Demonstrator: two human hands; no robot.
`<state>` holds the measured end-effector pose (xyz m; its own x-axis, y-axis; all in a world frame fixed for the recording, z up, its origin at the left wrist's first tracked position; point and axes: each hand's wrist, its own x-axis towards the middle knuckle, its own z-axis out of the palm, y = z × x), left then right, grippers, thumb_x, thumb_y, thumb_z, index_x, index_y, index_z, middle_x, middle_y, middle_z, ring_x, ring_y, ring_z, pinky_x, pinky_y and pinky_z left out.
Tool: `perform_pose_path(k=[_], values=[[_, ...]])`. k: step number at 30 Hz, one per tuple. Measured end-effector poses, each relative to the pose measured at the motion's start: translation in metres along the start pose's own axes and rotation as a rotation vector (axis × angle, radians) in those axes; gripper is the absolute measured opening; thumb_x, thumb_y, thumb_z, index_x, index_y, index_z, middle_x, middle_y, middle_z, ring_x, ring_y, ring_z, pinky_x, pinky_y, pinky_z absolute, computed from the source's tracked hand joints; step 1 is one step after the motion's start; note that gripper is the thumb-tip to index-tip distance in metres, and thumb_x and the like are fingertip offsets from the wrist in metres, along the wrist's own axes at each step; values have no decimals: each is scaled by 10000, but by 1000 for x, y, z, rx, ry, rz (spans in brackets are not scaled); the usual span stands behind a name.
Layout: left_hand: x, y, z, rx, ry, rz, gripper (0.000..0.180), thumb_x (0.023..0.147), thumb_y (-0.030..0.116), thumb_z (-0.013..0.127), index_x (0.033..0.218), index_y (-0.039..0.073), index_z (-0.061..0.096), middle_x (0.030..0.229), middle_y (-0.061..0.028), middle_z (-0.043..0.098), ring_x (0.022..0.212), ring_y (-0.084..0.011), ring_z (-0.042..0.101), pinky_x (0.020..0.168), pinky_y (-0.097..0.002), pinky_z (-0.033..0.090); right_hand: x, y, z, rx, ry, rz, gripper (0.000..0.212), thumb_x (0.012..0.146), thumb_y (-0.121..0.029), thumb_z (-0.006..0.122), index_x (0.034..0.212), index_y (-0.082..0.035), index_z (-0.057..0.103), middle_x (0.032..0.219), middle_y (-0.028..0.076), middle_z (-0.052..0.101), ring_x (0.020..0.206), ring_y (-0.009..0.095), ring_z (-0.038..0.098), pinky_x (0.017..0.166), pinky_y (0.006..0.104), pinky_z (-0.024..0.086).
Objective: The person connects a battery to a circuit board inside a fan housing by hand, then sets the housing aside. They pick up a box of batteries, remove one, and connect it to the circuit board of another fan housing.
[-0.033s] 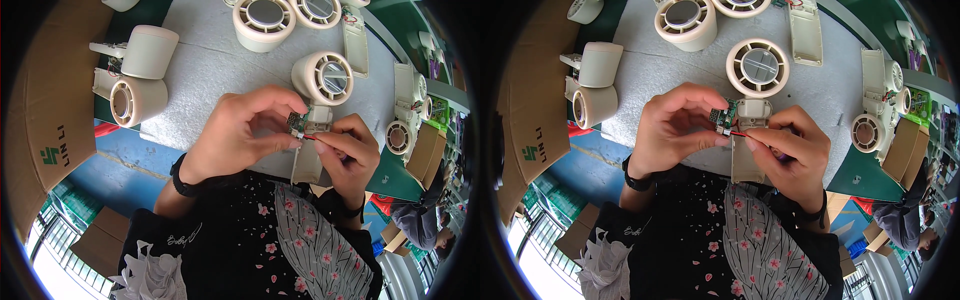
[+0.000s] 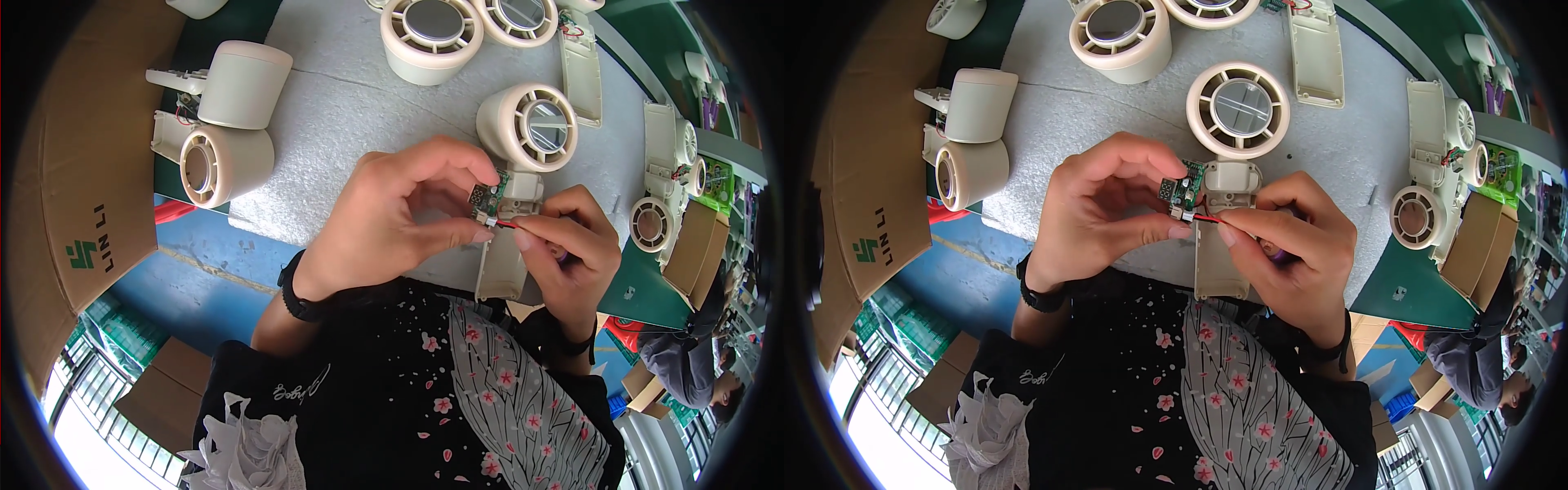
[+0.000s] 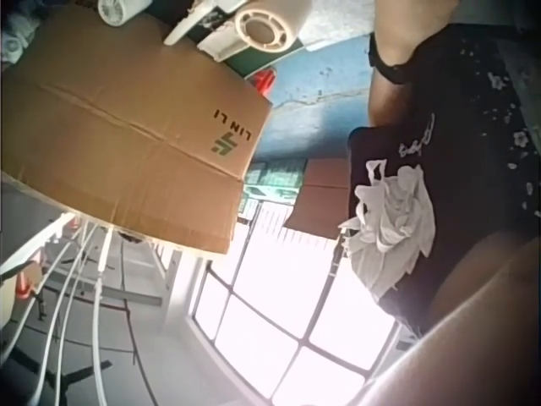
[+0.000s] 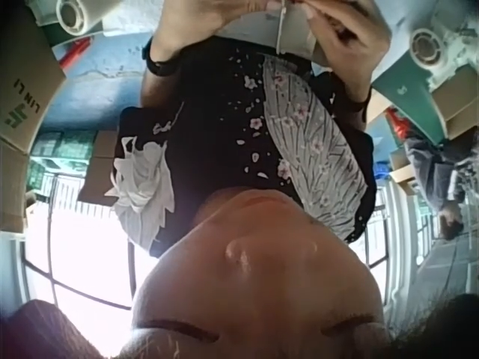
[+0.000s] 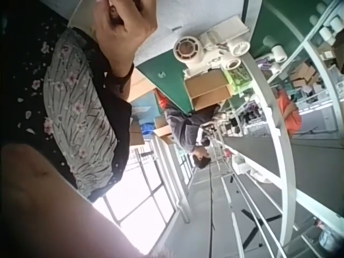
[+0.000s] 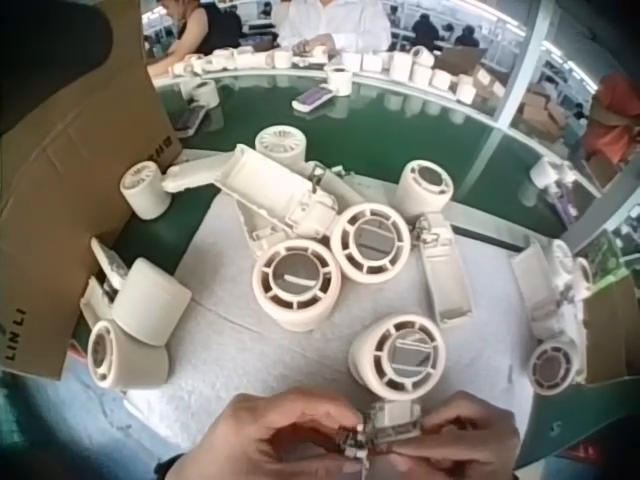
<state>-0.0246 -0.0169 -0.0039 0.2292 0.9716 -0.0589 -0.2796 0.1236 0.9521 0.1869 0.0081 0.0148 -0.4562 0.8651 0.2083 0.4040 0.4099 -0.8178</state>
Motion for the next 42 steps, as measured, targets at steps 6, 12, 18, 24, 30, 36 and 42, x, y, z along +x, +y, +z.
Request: perform_pose_path(k=[6, 12, 18, 24, 30, 36, 42], values=[[0, -4, -1, 104, 19, 103, 352, 731, -131, 731, 1043, -18, 611, 949, -59, 666, 884, -134, 674, 815, -275, 571, 1, -1, -1, 18, -16, 34, 193, 695, 38, 771, 867, -37, 727, 774, 29, 576, 517, 64, 466, 466, 203, 347], [0, -2, 0, 54, 16, 88, 354, 736, -138, 723, 1050, -17, 611, 982, -62, 656, 895, -139, 670, 827, -275, 565, 1, 0, -1, 20, -22, 37, 186, 695, 35, 771, 862, -33, 722, 767, 28, 577, 514, 63, 468, 462, 203, 344], [-1, 1, -3, 24, -20, 41, 406, 726, -171, 716, 1093, -39, 605, 1047, -89, 632, 952, -166, 656, 857, -296, 563, 1, 0, -2, 23, -24, 41, 184, 694, 34, 772, 858, -32, 722, 763, 29, 580, 520, 67, 473, 468, 205, 345], [-1, 1, -3, 17, -24, 21, 433, 717, -193, 710, 1111, -49, 601, 1064, -104, 623, 979, -178, 651, 879, -305, 557, 1, -1, -3, 17, -30, 42, 181, 692, 38, 771, 853, -31, 725, 764, 31, 583, 532, 73, 483, 479, 210, 353], [-1, 2, -2, 39, -9, 16, 433, 715, -188, 715, 1108, -44, 603, 1039, -95, 637, 972, -166, 653, 877, -298, 557, 1, -1, -3, 37, -29, 44, 182, 689, 40, 771, 852, -27, 726, 762, 35, 583, 541, 81, 497, 489, 212, 365], [0, 2, -3, 45, 2, -5, 427, 713, -183, 721, 1099, -39, 609, 1017, -88, 650, 964, -157, 655, 872, -295, 557, 2, 0, -3, 31, -27, 11, 184, 687, 41, 771, 851, -28, 727, 759, 36, 584, 544, 85, 507, 491, 211, 370], [0, 0, -4, 53, -30, 31, 430, 705, -179, 730, 1093, -37, 611, 1043, -89, 627, 956, -166, 658, 872, -296, 556, 2, -2, -3, 14, -27, 49, 175, 686, 34, 775, 841, -25, 718, 757, 39, 587, 540, 86, 507, 478, 214, 370]])
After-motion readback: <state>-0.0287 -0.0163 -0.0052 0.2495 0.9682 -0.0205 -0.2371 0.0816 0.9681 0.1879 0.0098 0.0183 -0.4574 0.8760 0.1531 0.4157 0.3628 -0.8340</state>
